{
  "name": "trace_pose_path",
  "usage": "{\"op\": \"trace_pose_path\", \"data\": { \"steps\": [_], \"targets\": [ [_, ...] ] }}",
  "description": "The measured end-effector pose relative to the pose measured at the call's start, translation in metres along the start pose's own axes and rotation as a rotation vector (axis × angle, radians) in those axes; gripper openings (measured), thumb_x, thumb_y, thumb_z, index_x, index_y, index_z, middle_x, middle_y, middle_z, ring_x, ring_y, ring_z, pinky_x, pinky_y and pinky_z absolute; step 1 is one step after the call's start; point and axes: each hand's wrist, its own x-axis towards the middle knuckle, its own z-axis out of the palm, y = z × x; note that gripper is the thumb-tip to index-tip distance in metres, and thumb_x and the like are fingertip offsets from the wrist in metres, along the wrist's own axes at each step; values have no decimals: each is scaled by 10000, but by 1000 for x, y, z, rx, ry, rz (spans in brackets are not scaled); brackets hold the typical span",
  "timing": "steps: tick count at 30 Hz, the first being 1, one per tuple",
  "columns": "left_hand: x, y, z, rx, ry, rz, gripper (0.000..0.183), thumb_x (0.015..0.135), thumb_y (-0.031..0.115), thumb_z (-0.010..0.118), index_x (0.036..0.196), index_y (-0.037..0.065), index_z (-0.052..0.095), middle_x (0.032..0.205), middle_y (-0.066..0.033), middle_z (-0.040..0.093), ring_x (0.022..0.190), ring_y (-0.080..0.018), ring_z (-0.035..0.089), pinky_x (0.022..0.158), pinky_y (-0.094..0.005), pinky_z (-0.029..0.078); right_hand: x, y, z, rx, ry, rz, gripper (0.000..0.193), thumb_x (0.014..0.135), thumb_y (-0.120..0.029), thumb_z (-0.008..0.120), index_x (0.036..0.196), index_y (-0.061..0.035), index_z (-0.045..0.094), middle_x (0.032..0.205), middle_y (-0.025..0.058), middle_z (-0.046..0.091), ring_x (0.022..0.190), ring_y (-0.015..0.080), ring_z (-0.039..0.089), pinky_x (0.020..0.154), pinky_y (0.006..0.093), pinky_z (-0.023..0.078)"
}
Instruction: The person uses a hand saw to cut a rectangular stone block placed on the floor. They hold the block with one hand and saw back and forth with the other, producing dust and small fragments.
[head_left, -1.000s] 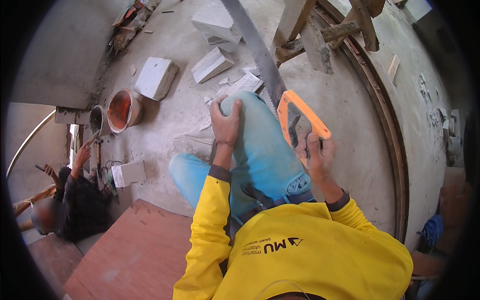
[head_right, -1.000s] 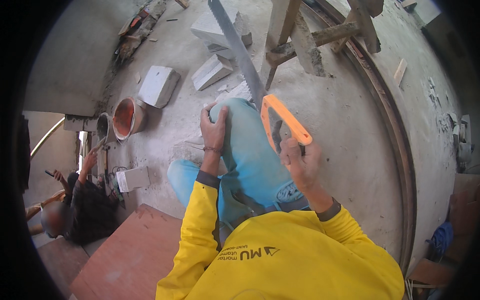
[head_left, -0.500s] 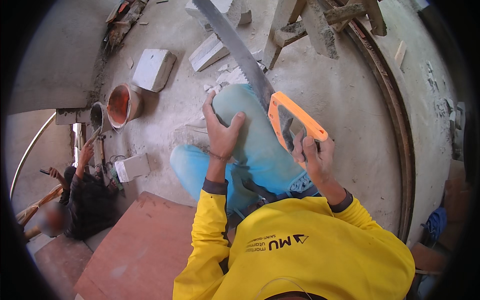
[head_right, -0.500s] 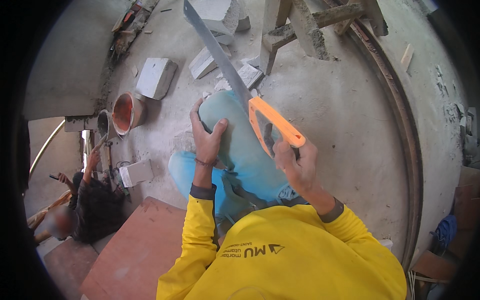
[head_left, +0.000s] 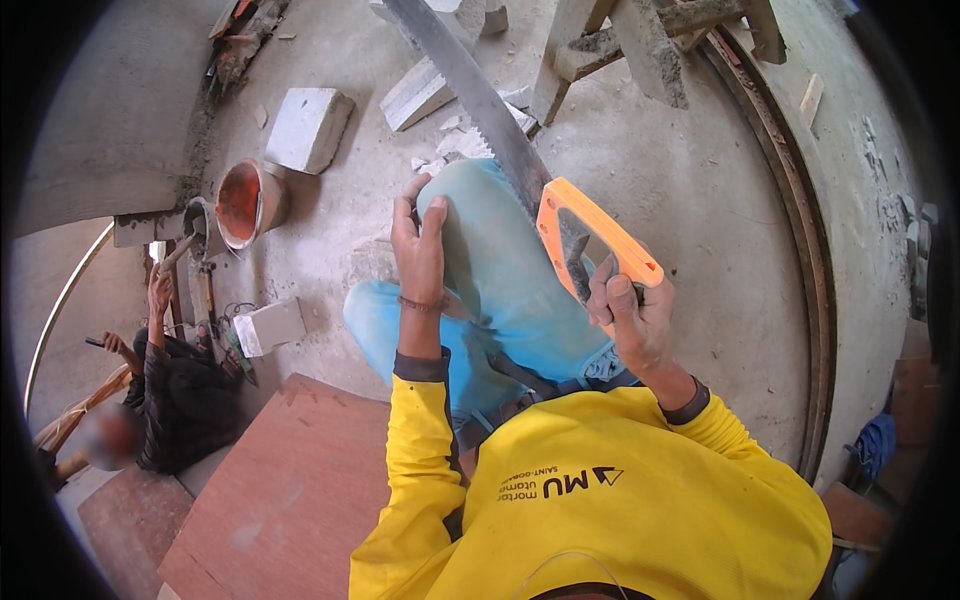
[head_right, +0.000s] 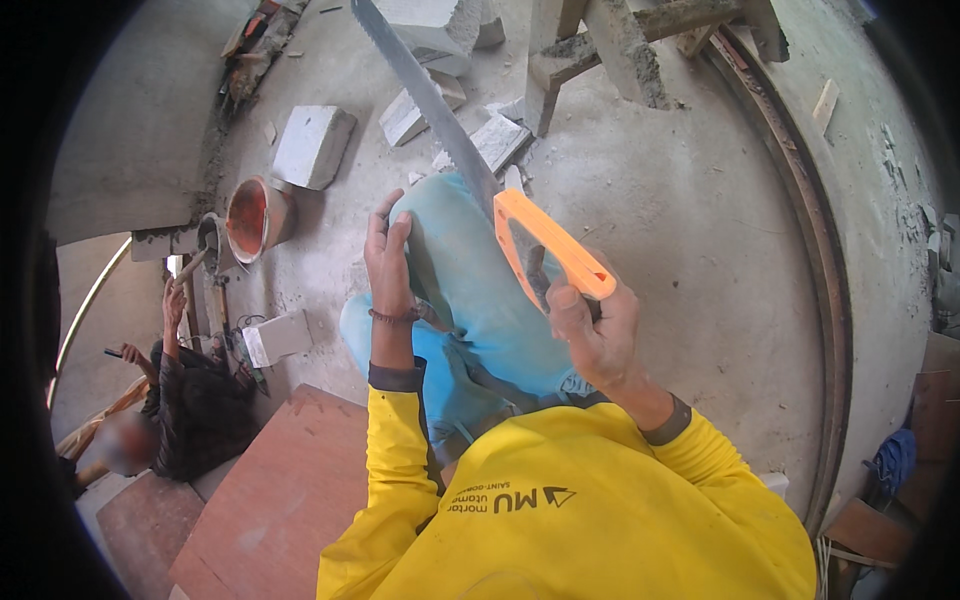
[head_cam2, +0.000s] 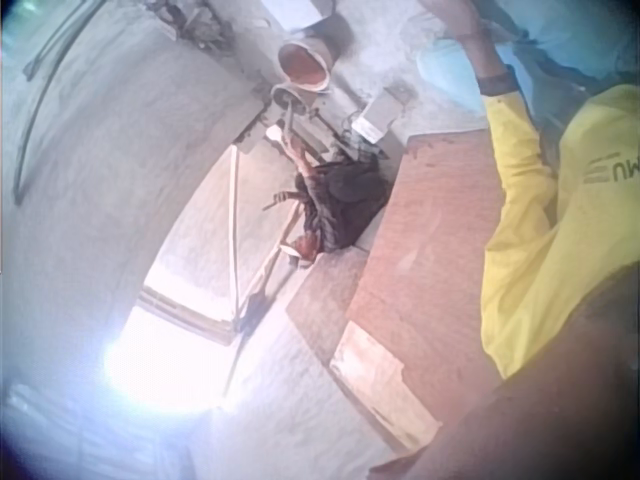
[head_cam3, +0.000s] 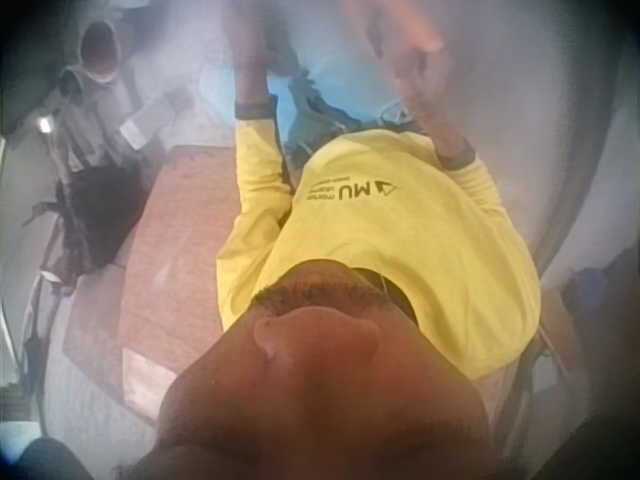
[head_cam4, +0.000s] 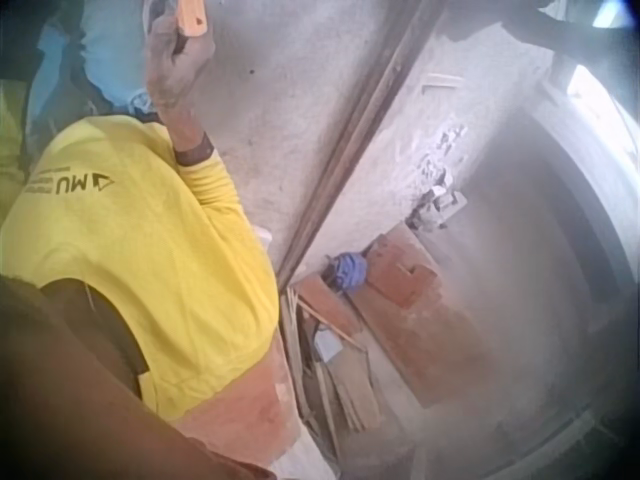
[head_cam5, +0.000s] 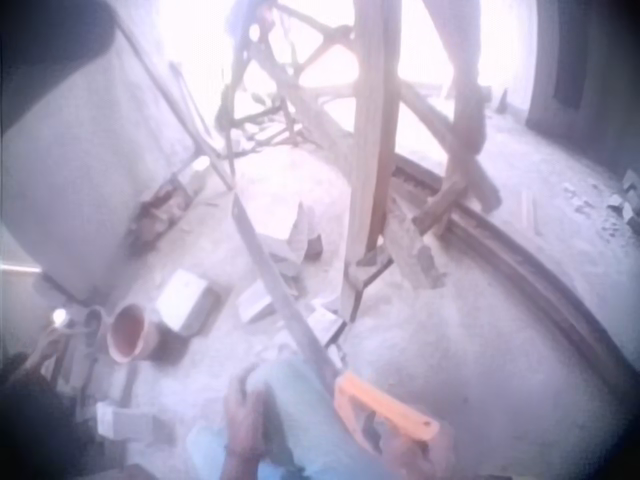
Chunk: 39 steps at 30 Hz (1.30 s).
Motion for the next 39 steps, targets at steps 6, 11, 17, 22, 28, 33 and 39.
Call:
{"op": "trace_pose_path", "data": {
  "steps": [6, 11, 17, 22, 28, 33, 39],
  "targets": [
    [2, -6, 13, 158, 36, 106, 575, 897, 242, 700, 1376, -16, 515, 1226, -139, 603, 1174, -232, 565, 1036, -361, 442, -1, -6, 2, -8, 24, 47, 325, 1072, -346, 531, 1088, -22, 520, 737, 0, 497, 596, 54, 445, 544, 231, 448],
    [-6, -3, 16, 201, 9, 130, 733, 828, 214, 757, 1441, -14, 427, 1336, -179, 540, 1222, -284, 547, 1076, -380, 424, -2, -4, -1, 4, 29, 83, 346, 1066, -363, 541, 1018, -21, 525, 744, 4, 502, 603, 64, 461, 556, 246, 459],
    [-10, -4, 13, 215, -38, 166, 822, 769, 184, 760, 1474, -12, 386, 1419, -200, 472, 1319, -316, 477, 1120, -414, 387, -3, 1, -1, -14, 39, 66, 362, 1047, -370, 572, 1145, -22, 569, 703, -30, 514, 575, 38, 475, 540, 195, 418],
    [-8, -8, 10, 205, -62, 195, 861, 738, 152, 732, 1498, -12, 360, 1431, -202, 457, 1317, -319, 481, 1127, -410, 384, -1, -10, 2, 23, 52, 144, 376, 1061, -392, 548, 975, -26, 534, 789, 10, 525, 646, 82, 507, 602, 272, 487],
    [-9, -4, 8, 72, -121, 187, 870, 727, 130, 688, 1513, -14, 342, 1431, -198, 457, 1295, -305, 500, 1115, -400, 402, -2, -7, -3, -18, 15, 144, 429, 1042, -449, 563, 973, -25, 544, 806, 12, 530, 654, 88, 516, 618, 280, 501],
    [-10, 0, 14, 44, -76, 164, 822, 755, 135, 679, 1502, -2, 365, 1421, -185, 480, 1278, -290, 512, 1107, -393, 409, -2, -2, -4, -26, -2, 123, 461, 1030, -478, 571, 953, -25, 542, 802, 15, 535, 637, 89, 521, 605, 279, 503],
    [-1, -18, 23, 80, 7, 241, 730, 790, 160, 684, 1458, 7, 433, 1413, -178, 497, 1281, -290, 514, 1097, -395, 413, 1, 0, 0, 31, 49, 78, 478, 1024, -482, 584, 972, -8, 560, 712, 0, 504, 618, 76, 494, 576, 244, 456]
  ]
}}
